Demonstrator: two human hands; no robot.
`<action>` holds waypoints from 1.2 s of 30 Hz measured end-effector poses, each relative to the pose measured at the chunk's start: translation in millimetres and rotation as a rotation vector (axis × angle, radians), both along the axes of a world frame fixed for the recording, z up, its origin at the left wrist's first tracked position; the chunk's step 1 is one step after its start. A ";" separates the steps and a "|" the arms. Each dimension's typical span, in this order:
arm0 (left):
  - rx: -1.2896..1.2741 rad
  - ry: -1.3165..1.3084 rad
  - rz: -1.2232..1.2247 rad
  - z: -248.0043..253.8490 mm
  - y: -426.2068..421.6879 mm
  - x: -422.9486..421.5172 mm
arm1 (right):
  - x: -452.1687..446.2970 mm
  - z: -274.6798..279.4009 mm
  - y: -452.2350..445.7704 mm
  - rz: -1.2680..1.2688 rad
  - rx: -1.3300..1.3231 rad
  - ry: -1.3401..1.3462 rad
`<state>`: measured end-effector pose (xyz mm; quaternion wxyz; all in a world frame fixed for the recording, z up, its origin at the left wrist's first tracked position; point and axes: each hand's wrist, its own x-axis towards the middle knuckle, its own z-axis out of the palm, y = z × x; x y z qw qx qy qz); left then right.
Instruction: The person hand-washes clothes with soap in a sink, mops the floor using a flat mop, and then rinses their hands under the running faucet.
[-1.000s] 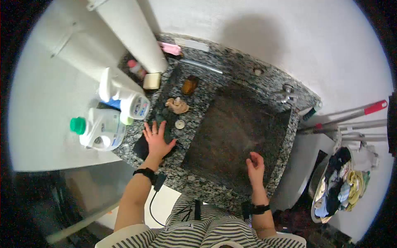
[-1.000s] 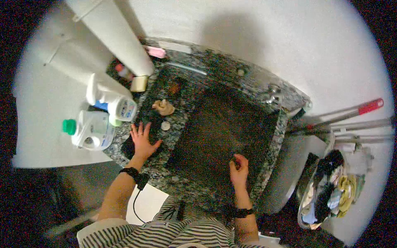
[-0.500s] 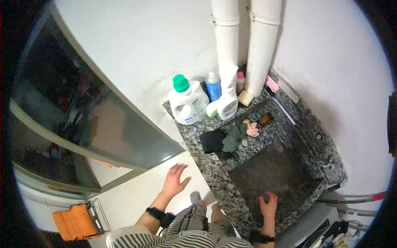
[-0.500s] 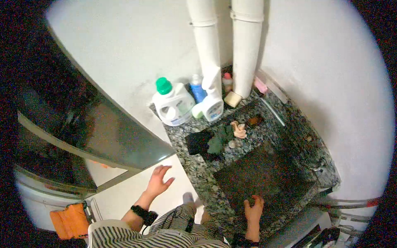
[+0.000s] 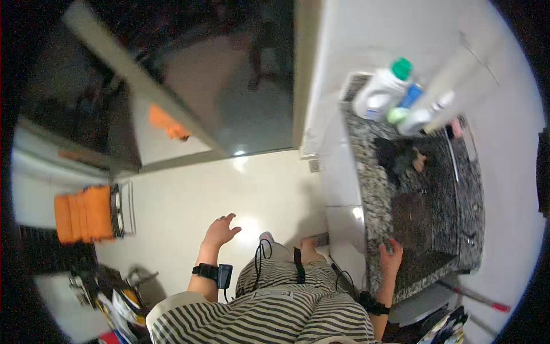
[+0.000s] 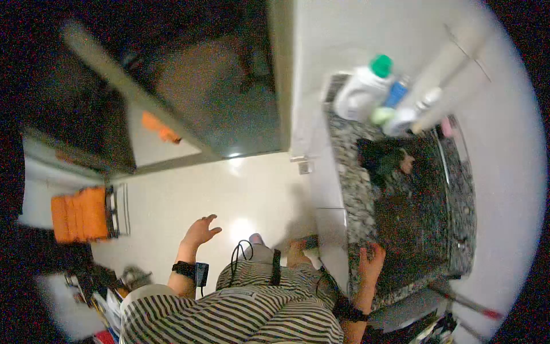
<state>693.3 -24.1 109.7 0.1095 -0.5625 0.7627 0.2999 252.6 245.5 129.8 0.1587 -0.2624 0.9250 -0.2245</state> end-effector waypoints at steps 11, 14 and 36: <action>0.090 -0.158 0.493 -53.7 78.3 198.1 | 120.5 -49.3 -168.3 0.528 -0.100 -0.001; 0.054 -0.163 0.683 -56.5 98.4 202.1 | 150.2 -38.1 -227.2 0.672 -0.023 -0.119; 0.372 0.043 1.479 -127.3 324.4 136.5 | 382.6 -116.2 -415.9 1.966 0.271 0.047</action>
